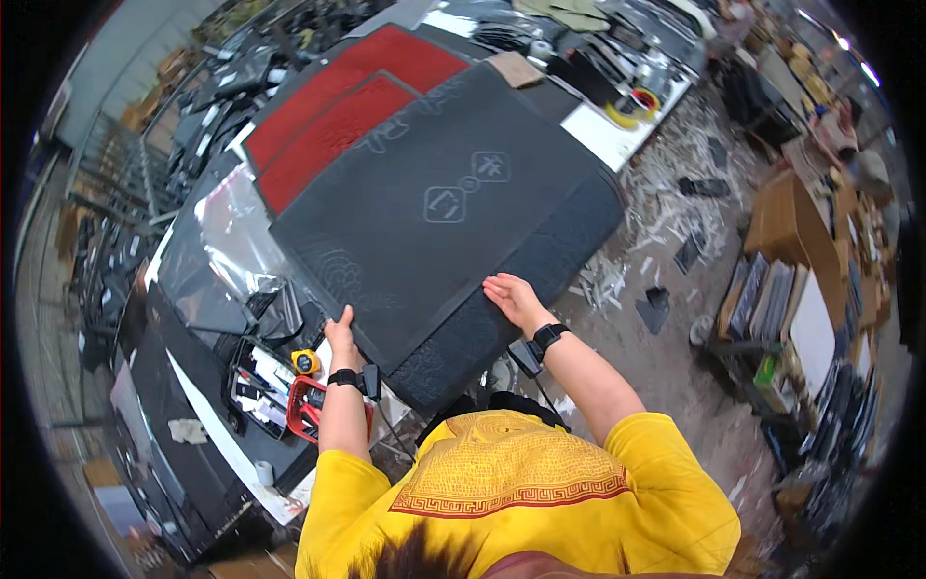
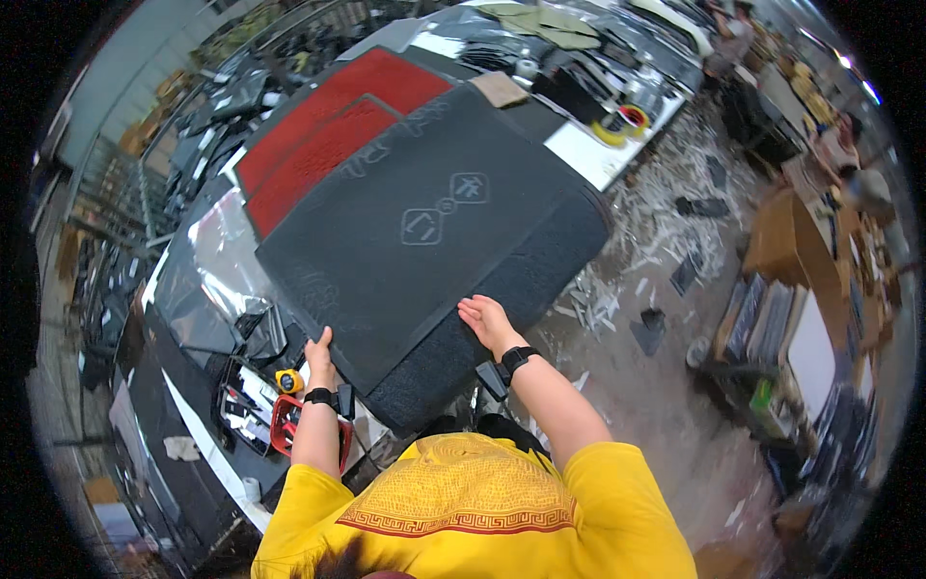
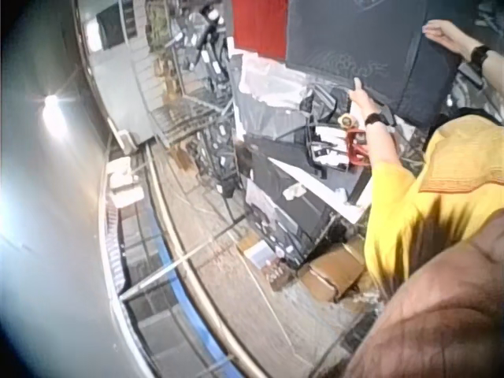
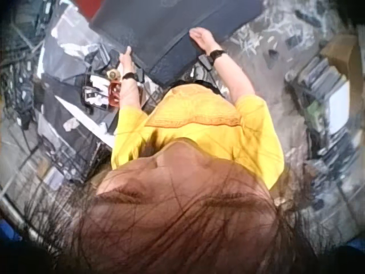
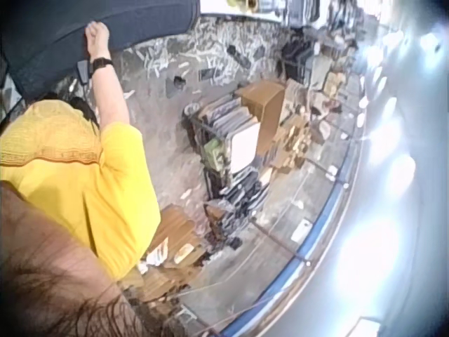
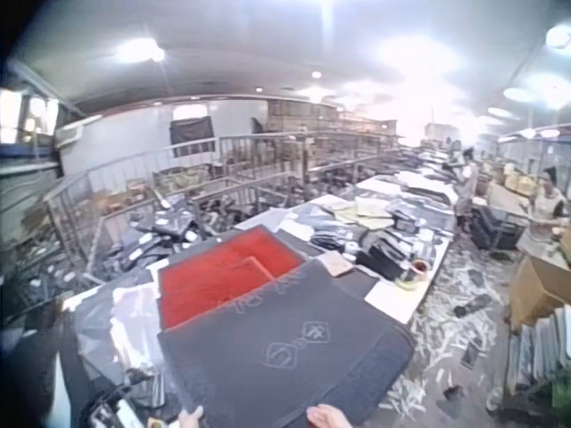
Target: The recorder rolls a red floor mat, places it inside a plastic sleeve, seals the sleeve with a label, and organizes the packed mats.
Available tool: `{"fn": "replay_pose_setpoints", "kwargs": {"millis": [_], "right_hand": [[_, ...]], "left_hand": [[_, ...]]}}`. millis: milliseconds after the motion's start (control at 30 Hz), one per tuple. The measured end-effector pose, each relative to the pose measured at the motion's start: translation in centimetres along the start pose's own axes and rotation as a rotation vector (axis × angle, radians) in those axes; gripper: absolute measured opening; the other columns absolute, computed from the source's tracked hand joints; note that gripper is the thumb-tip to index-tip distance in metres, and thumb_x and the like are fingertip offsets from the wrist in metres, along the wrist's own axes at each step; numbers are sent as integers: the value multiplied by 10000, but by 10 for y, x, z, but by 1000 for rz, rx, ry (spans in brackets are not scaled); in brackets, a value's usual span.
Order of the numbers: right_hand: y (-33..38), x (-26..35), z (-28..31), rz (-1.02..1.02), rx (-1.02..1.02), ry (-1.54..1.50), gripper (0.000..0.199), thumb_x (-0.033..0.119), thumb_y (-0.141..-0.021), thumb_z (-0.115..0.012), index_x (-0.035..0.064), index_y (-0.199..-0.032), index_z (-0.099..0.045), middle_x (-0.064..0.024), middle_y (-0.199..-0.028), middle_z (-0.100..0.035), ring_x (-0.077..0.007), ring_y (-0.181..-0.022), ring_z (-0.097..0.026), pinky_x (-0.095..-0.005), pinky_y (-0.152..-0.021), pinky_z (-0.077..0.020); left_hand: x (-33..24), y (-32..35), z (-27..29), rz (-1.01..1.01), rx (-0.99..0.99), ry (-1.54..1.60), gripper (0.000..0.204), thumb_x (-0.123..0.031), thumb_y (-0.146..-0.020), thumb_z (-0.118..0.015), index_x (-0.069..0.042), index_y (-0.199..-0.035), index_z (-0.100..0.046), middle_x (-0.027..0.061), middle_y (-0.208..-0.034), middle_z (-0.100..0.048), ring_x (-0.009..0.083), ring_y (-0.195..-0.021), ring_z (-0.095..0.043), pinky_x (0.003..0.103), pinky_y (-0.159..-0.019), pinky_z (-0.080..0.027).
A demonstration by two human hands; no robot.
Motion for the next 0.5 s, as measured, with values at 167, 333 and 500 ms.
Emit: {"fn": "replay_pose_setpoints", "kwargs": {"millis": [167, 333, 500], "right_hand": [[-36, 1, -21, -325, -72, 205, 198, 236, -872, -700, 109, -868, -547, -54, -775, -536, -173, -668, -545, -314, -577, -495], [-7, 106, -207, -248, 243, 1066, 267, 337, -932, -587, 87, -1021, -613, -71, -847, -596, -206, -784, -599, -398, -709, -520], [-32, 213, -471, 960, 997, 1380, 240, 293, -946, -554, 153, -1116, -648, -58, -1038, -667, -237, -898, -642, -398, -806, -511]], "left_hand": [[17, 9, 13, 109, 124, 258, 452, -375, -971, -574, 40, -1148, -596, 130, -1054, -676, 245, -938, -652, 347, -853, -508], [43, 11, 41, 241, 163, 558, 711, -587, -998, -318, 27, -1295, -517, 170, -1284, -593, 320, -1178, -564, 434, -1026, -434], [14, 17, -4, 305, 194, 608, 442, -341, -1022, -464, 37, -1224, -570, 135, -1192, -643, 281, -1084, -618, 365, -972, -469]]}}
Point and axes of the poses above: each hand's wrist, its own y-axis away from the middle knuckle, its own z-axis out of the back of the hand, x = y × z, the point moved 4 cm from there along -y, towards the middle knuckle
